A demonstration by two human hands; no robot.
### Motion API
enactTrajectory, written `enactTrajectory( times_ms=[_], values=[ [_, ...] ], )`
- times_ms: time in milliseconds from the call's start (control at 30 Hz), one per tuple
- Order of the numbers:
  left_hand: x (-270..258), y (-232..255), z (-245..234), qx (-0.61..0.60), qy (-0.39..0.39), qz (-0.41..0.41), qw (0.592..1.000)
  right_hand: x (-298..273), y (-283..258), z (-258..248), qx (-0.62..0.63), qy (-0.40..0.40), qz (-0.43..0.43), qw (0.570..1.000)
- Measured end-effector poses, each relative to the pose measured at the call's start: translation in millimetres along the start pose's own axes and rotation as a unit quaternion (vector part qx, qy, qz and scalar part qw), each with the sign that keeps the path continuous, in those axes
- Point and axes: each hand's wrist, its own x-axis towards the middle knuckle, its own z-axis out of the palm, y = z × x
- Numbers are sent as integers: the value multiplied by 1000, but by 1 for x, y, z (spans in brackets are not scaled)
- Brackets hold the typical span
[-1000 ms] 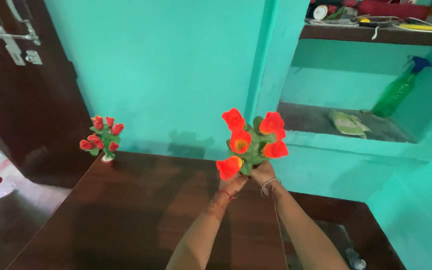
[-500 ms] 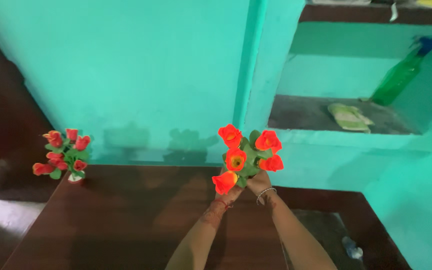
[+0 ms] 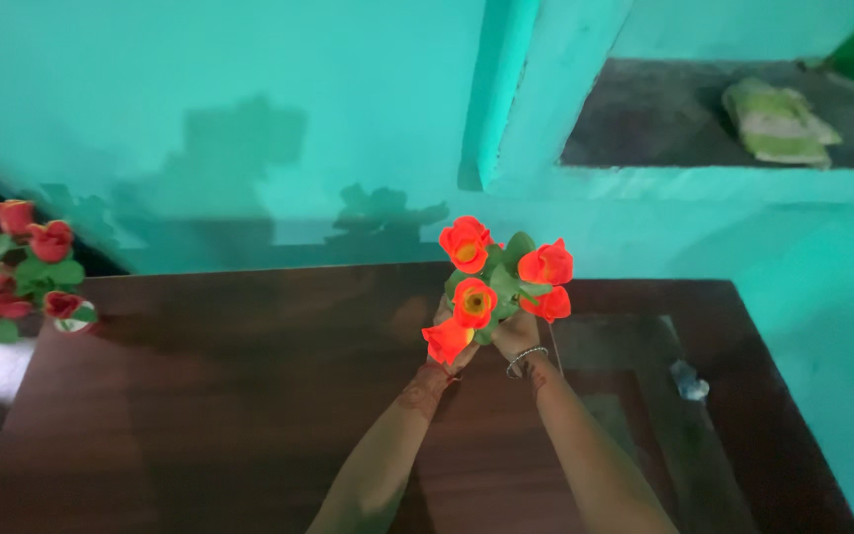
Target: The person wipes a wooden table with a cloth and spray bottle, cleaning the tabletop, legs, and lower shelf. They then move two artificial flower arrangements from a wall shelf to the table and wipe the shelf.
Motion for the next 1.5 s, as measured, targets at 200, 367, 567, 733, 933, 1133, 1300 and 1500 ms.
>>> enactTrajectory(
  times_ms=[200,367,567,733,933,1133,1300,1500],
  values=[
    [-10,-66,15,20,-27,64,997,9,64,7,-34,3,-3,999],
    [-6,-91,22,13,-26,40,999,18,79,15,66,-18,13,998],
    [-2,-104,31,9,-31,20,999,21,99,26,49,6,14,999],
    [-2,-119,32,15,-35,-1,999,26,115,37,25,58,47,997],
    [-8,-127,38,10,-38,-20,999,23,114,39,65,93,93,989],
    [-10,-130,39,1,-55,-34,998,21,117,41,-1,135,179,974],
    [-2,-124,32,-103,-73,-118,985,16,117,31,55,59,172,982],
    [-2,-112,-12,413,-209,-27,886,-7,71,21,12,60,66,996]
  ],
)
